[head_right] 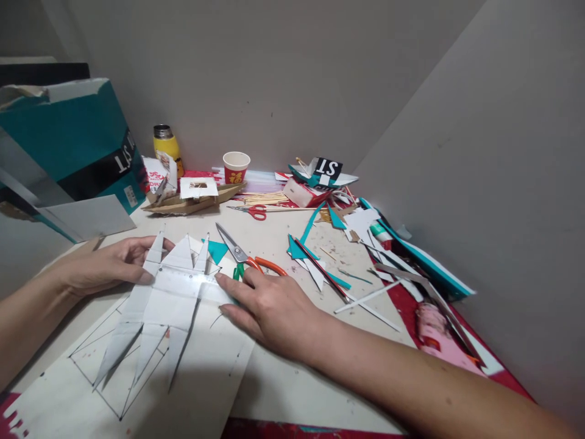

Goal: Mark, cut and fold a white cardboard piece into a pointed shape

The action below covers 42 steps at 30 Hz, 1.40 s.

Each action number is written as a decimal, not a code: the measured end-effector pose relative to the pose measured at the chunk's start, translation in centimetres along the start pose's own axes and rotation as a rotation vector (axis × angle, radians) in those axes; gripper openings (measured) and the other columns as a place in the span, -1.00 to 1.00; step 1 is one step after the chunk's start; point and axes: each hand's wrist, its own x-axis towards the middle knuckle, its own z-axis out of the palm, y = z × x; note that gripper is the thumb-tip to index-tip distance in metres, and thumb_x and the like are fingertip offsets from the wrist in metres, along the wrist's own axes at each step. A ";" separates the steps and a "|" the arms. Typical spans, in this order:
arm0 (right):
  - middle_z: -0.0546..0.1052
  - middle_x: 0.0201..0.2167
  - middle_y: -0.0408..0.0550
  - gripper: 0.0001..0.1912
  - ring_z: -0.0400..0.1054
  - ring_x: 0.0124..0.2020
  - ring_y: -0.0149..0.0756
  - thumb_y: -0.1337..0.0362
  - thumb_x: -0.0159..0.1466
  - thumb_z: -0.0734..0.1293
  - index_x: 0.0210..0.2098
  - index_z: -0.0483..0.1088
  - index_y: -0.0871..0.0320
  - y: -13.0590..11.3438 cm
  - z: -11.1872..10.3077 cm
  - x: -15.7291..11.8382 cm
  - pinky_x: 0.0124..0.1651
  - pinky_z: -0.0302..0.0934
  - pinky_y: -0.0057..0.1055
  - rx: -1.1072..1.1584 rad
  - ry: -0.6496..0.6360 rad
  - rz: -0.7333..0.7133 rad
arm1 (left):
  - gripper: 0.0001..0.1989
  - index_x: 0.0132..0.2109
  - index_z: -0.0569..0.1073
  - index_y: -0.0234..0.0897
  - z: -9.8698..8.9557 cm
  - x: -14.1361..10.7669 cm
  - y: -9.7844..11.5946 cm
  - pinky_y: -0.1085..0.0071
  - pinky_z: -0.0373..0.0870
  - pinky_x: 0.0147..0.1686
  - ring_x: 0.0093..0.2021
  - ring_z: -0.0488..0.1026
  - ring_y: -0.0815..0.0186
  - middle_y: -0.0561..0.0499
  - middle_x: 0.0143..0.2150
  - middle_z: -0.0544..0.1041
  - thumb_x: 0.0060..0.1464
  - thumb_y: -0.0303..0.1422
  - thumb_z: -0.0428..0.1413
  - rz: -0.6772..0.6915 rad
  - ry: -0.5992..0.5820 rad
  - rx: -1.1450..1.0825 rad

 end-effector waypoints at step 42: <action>0.54 -0.27 0.08 -0.58 0.47 -0.34 -0.11 0.14 0.39 0.21 0.17 0.36 0.18 -0.2 -0.3 0.2 -0.42 0.32 -0.26 -0.038 -0.025 -0.028 | -0.62 -0.11 0.49 -0.30 -0.5 -0.2 -0.5 0.51 0.47 -0.32 -0.37 0.58 0.35 0.00 -0.33 0.65 -0.14 -0.60 0.31 0.040 -0.042 -0.043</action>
